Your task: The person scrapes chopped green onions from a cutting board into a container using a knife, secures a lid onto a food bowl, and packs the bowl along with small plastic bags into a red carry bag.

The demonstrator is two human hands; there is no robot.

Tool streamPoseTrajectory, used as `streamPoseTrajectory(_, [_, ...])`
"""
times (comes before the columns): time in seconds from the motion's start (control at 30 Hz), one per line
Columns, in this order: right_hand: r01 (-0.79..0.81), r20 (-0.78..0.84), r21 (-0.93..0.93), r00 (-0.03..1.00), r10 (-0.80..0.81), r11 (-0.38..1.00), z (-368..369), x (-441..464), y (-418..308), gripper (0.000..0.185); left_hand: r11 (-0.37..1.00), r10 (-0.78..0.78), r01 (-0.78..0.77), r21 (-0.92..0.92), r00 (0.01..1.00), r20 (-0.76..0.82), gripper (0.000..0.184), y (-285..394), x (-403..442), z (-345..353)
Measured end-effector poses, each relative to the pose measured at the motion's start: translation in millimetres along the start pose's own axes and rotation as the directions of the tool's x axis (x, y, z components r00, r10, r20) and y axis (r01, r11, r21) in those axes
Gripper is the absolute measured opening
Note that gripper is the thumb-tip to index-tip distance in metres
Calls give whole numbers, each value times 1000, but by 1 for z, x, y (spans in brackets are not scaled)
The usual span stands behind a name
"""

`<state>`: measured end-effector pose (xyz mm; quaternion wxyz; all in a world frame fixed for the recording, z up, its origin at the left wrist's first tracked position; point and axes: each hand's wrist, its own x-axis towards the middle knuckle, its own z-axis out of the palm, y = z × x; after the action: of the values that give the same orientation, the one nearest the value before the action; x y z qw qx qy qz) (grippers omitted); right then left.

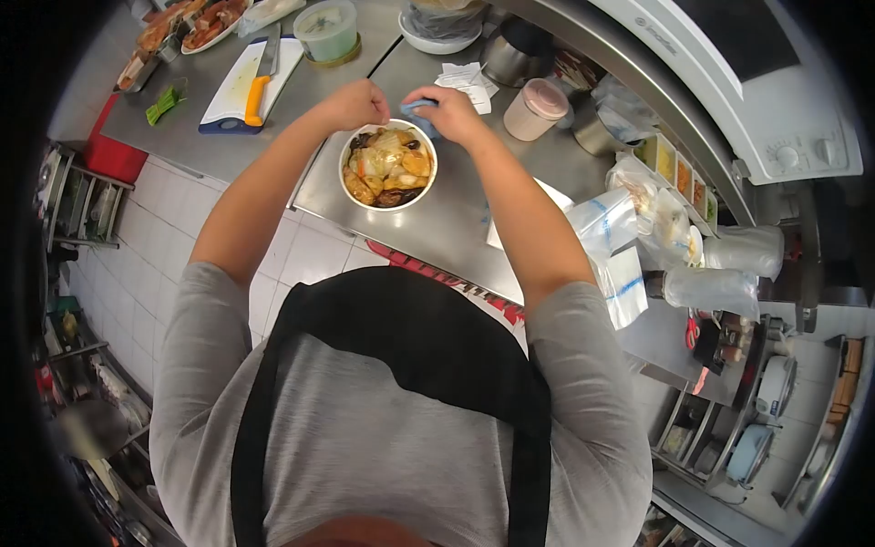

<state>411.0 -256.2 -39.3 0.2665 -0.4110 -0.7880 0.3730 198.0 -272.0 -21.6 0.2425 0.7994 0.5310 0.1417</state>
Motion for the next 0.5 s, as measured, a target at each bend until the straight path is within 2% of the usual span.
streamPoseTrajectory(0.1, [41, 95, 139, 994, -54, 990, 14, 14, 1, 19, 998, -15, 13, 58, 999, 31, 14, 4, -2, -7])
streamPoseTrajectory(0.17, [171, 60, 31, 983, -173, 985, 14, 7, -3, 20, 995, -35, 34, 95, 999, 17, 15, 1, -3, -7])
streamPoseTrajectory(0.23, [285, 61, -74, 958, -281, 956, 13, 0, -10, 22, 999, -28, 28, 36, 1000, -10, 14, -2, -4, -5])
streamPoseTrajectory(0.37, [251, 96, -183, 967, -237, 950, 7, -8, -28, 24, 999, -38, 38, 5, 998, -46, 12, -11, 3, 7])
streamPoseTrajectory(0.4, [304, 69, -229, 953, -296, 925, 7, -12, -19, 26, 999, -51, 51, 6, 998, -35, 11, -8, 2, 5])
streamPoseTrajectory(0.5, [251, -15, -191, 966, -259, 949, 6, -38, -10, 27, 998, -63, 63, 5, 998, -18, 9, -3, 0, 2])
